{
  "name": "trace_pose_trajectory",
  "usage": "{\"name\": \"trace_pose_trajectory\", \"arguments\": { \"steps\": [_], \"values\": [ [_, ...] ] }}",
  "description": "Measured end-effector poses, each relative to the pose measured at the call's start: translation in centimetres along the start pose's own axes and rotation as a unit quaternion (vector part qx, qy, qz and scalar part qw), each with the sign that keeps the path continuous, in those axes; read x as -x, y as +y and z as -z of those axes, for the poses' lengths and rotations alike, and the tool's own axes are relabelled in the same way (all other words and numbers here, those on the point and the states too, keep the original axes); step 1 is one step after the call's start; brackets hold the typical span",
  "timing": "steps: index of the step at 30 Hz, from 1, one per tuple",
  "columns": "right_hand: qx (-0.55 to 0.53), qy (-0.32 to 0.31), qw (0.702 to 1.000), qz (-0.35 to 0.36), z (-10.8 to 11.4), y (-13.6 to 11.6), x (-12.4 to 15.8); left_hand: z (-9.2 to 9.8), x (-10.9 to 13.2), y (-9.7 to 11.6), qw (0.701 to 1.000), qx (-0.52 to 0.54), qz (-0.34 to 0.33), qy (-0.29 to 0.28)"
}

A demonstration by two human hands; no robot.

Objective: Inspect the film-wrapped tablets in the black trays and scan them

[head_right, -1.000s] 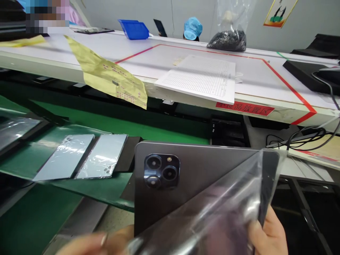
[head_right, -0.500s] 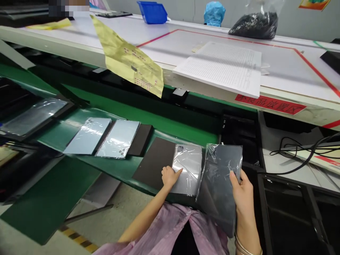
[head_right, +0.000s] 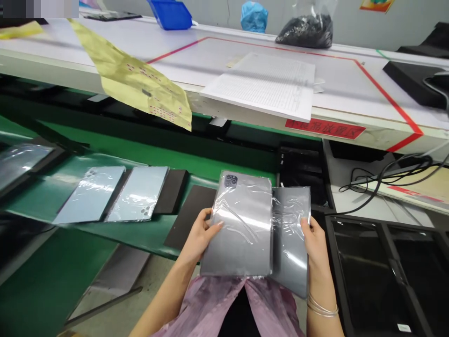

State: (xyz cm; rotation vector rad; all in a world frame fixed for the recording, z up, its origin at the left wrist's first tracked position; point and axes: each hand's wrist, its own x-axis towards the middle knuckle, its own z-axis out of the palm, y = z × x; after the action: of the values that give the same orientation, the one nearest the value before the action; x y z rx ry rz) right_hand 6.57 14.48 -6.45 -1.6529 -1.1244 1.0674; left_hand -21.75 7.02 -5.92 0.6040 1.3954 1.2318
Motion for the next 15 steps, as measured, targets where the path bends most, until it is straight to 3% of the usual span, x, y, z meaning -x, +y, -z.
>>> {"name": "trace_pose_trajectory", "arguments": {
  "steps": [3, 6, 8, 9, 10, 13, 14, 15],
  "values": [
    [-0.076, -0.055, 0.995, 0.019, -0.5, -1.9, 1.3, -1.9, 2.6, 2.5, 0.997, 0.078, -0.014, -0.025],
    [-0.158, -0.112, 0.980, 0.043, -0.7, -4.2, 2.6, -3.5, 4.6, 3.7, 0.997, 0.058, -0.040, -0.035],
    [-0.176, -0.116, 0.977, 0.035, -0.7, -5.5, 3.4, -4.1, 5.6, 4.2, 0.991, -0.035, -0.125, -0.005],
    [-0.181, -0.109, 0.977, 0.025, -0.6, -6.1, 3.8, -4.2, 6.0, 4.5, 0.974, -0.108, -0.197, 0.029],
    [-0.189, -0.097, 0.977, 0.017, -0.5, -6.6, 4.2, -4.3, 6.2, 4.9, 0.938, -0.188, -0.280, 0.079],
    [-0.212, -0.045, 0.976, 0.017, 0.1, -7.6, 5.4, -4.0, 6.3, 7.0, 0.767, -0.358, -0.470, 0.250],
    [-0.212, -0.034, 0.976, 0.024, 0.3, -7.9, 5.8, -4.0, 6.1, 8.0, 0.734, -0.375, -0.493, 0.278],
    [-0.205, -0.028, 0.978, 0.033, 0.5, -8.1, 6.2, -4.0, 5.8, 9.0, 0.729, -0.374, -0.501, 0.280]
  ]
}}
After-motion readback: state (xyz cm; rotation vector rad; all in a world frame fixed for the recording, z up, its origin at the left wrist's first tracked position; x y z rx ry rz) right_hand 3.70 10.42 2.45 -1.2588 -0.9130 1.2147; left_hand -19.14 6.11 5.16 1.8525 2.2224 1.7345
